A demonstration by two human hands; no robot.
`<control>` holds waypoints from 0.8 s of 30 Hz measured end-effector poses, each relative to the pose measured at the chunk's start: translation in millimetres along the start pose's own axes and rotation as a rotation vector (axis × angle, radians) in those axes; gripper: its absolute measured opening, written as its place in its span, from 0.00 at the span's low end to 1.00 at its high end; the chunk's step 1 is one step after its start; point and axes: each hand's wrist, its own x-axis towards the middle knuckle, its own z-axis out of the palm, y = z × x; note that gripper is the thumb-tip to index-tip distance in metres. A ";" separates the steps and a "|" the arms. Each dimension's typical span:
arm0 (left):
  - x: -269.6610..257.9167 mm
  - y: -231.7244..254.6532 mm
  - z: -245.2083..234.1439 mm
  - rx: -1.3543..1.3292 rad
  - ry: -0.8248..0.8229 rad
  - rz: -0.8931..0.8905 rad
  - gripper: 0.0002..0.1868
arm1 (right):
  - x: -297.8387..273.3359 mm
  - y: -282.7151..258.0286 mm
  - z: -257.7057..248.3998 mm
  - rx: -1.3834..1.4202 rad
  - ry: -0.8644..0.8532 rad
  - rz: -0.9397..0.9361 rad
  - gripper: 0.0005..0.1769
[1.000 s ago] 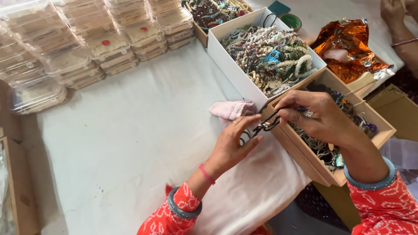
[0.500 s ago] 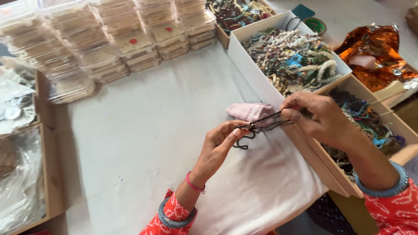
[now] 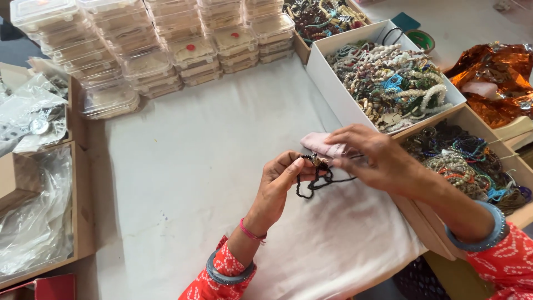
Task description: The person closes a small plastic container and places it on a stack. They then pick up a black beaded necklace from a box, unfold it, and wipe it with a pink cloth. The person folds the necklace and continues to wipe it with the cloth.
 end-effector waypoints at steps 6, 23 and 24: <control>-1.8 5.4 -8.8 0.091 0.004 0.027 0.12 | 14.5 -11.2 18.1 0.074 -0.045 -0.173 0.25; -41.7 94.3 -42.5 0.430 0.076 0.094 0.15 | 79.2 -37.6 73.9 0.495 -0.217 0.068 0.09; -44.0 100.9 -43.9 0.504 0.066 0.133 0.17 | 84.7 -38.7 77.0 0.585 -0.237 0.090 0.08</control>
